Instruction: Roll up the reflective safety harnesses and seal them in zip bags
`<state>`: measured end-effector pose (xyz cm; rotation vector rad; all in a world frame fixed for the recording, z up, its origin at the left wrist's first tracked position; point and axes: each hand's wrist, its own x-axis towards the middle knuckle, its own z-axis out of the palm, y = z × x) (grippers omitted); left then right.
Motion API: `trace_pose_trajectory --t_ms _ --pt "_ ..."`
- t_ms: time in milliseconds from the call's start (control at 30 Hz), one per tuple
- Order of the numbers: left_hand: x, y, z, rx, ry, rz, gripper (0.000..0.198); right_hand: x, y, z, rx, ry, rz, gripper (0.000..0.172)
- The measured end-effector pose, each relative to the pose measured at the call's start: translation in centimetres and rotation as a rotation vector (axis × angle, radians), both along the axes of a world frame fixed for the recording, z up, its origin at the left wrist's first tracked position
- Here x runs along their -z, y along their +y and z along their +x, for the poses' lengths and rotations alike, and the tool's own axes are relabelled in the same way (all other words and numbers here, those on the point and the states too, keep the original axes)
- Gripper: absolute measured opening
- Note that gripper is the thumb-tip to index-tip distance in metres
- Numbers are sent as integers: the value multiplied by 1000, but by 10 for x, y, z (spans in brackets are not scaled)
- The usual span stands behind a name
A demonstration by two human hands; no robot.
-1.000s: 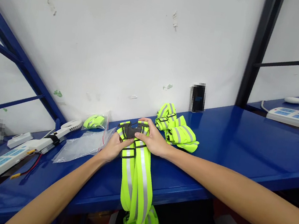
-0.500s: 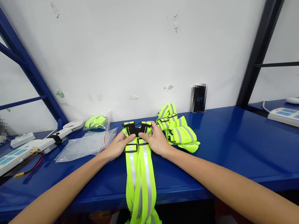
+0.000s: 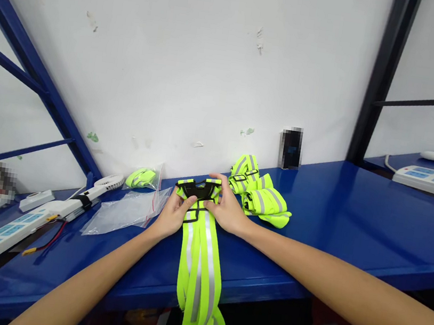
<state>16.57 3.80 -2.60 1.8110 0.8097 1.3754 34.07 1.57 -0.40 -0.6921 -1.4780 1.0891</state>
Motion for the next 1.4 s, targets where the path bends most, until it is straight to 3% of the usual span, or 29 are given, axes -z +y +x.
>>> trace_pose_trajectory --t_ms 100,267,433,633,800,900,1000,1100,1167,1267,1400 --pt "-4 -2 1 -36 26 52 39 1 2 -1 21 86 -148 69" --pt "-9 0 -4 -23 44 24 29 2 0 1 -8 -47 -198 44" --pt "-13 5 -11 -17 17 -73 28 -3 -6 -2 -187 145 -382 46" --pt "-29 -3 -14 -21 193 99 15 -13 -7 0 -365 358 -538 27" --pt "-34 -12 -10 -12 196 117 17 -12 3 0 -286 363 -478 21" --pt "-28 -11 -8 76 53 -82 23 -11 9 -4 -193 368 -449 16" --pt "-20 -6 -8 164 -80 -304 48 -11 11 -6 -157 373 -442 18" --pt "-17 -3 -5 129 -224 -411 66 -13 9 -3 -205 364 -447 26" --pt "-16 -1 -2 114 -294 -444 57 -14 7 -1 -208 326 -430 36" --pt "-15 1 -2 117 -265 -456 38 -13 6 0 -102 218 -317 41" --pt "-9 6 -4 68 -230 -412 39 -8 8 -2 14 50 -109 35"
